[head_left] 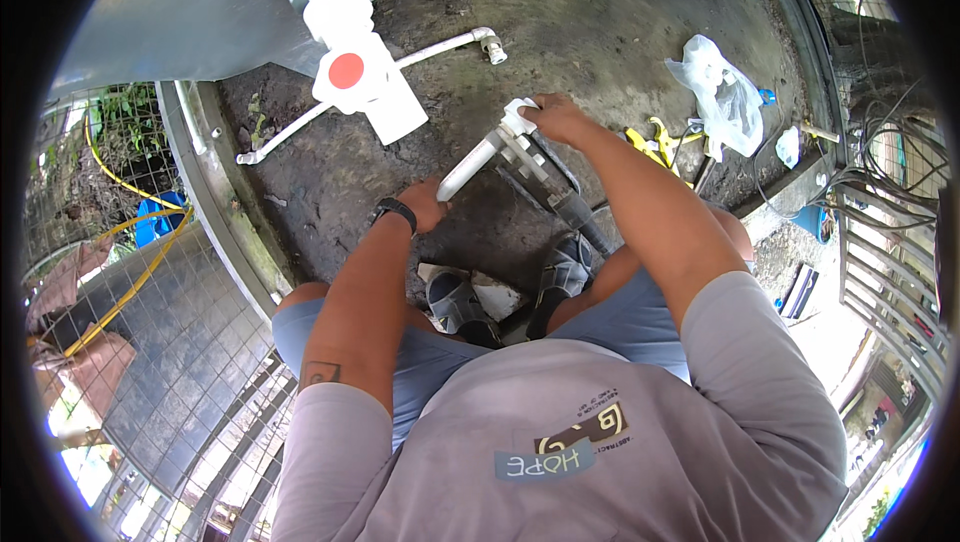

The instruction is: The person assembles white PVC pipes and fittings by hand, then uses a yellow pipe cutter to trim a pipe segment. They repeatedly align and tighten the components near a water tank valve.

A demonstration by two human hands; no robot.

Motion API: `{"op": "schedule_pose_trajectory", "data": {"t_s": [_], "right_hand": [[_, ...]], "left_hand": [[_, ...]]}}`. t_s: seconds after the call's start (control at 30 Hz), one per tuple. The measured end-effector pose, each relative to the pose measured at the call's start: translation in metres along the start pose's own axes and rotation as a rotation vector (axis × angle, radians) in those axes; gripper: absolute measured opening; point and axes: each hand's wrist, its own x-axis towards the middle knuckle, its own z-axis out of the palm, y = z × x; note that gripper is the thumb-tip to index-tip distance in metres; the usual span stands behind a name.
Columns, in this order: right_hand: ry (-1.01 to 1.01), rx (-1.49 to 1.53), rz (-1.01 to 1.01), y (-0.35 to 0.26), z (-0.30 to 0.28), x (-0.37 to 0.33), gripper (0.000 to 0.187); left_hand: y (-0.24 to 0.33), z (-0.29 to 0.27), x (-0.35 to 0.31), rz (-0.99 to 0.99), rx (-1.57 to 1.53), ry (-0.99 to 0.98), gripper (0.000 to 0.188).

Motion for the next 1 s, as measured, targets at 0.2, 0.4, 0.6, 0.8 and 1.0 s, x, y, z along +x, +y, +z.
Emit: {"op": "schedule_pose_trajectory", "data": {"t_s": [0.2, 0.4, 0.6, 0.8, 1.0], "right_hand": [[0.011, 0.017, 0.036, 0.010, 0.004, 0.010, 0.067], [-0.037, 0.016, 0.019, 0.007, 0.001, 0.009, 0.067], [-0.037, 0.013, 0.010, 0.013, 0.004, 0.016, 0.067], [-0.016, -0.011, -0.001, 0.008, 0.004, 0.012, 0.068], [-0.012, 0.037, 0.023, 0.005, 0.001, 0.007, 0.068]], "left_hand": [[-0.011, -0.007, -0.002, 0.078, -0.105, -0.050, 0.056], [-0.012, -0.004, 0.001, 0.130, -0.056, -0.024, 0.044], [-0.004, -0.007, -0.006, 0.145, -0.063, 0.049, 0.036], [0.000, -0.001, -0.012, 0.148, -0.088, 0.177, 0.032], [0.016, -0.005, -0.022, 0.102, 0.003, 0.242, 0.029]]}}
